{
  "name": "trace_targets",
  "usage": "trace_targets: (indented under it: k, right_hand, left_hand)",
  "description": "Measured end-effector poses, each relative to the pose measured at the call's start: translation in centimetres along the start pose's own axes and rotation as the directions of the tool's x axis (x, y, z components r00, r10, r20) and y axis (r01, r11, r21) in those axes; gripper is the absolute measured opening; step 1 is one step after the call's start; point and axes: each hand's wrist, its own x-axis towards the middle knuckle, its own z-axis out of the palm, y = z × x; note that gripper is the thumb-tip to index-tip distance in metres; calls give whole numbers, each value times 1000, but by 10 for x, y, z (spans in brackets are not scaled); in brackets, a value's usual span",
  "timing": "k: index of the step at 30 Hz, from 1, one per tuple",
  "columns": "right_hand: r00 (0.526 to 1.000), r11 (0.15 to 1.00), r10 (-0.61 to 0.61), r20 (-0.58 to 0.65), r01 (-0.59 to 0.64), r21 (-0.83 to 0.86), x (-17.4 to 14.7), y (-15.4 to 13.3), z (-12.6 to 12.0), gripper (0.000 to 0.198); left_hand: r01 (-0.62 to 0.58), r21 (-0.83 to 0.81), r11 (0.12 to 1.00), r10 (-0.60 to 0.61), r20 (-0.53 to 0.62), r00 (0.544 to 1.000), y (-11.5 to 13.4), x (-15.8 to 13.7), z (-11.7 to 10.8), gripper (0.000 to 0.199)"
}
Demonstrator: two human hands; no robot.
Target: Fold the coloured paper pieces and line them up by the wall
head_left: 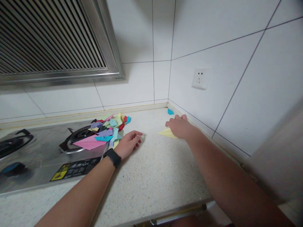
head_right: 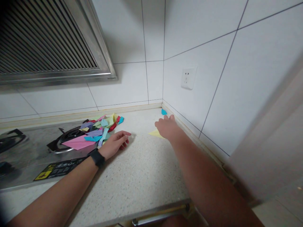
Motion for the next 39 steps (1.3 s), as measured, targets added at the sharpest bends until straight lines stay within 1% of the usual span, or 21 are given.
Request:
trace_targets:
  k: [3,7,12,15,18,21,28,36,39]
  right_hand:
    - [1000,1000,22,6,-22,-9,8,4,4,37]
    - [995,1000,15,96,-12,-24,12,6,6,29]
    - [971,996,-81,224,69,61,14,8,10,20]
    - [954,987,-120,273,86,135,15,13,12,18]
    - [942,986,-96,321,44,164,15,19,13,19]
    - [927,988,-65,368,7,155,13,24,13,21]
    - [902,992,-11,431,-45,118,8,29,9,25]
    - [886,993,51,460,-94,72,5,28,4,29]
    - [880,993,51,472,-95,69,4,24,0,30]
  left_hand:
    - [-42,85,996,40,21,999,1,-1,0,33]
    - [-72,191,979,58,78,995,5,-3,-1,33]
    - [-93,253,963,62,129,990,9,-5,-1,33]
    - [-132,287,949,90,156,984,11,-6,-1,30]
    - [-187,340,922,127,191,973,12,-7,-1,27]
    - [-217,387,896,144,210,967,13,-8,-1,26]
    - [-294,467,834,177,278,944,15,-11,-2,23]
    - [-372,556,743,209,336,918,17,-13,-3,19]
    - [-387,580,717,214,345,914,19,-13,-3,19]
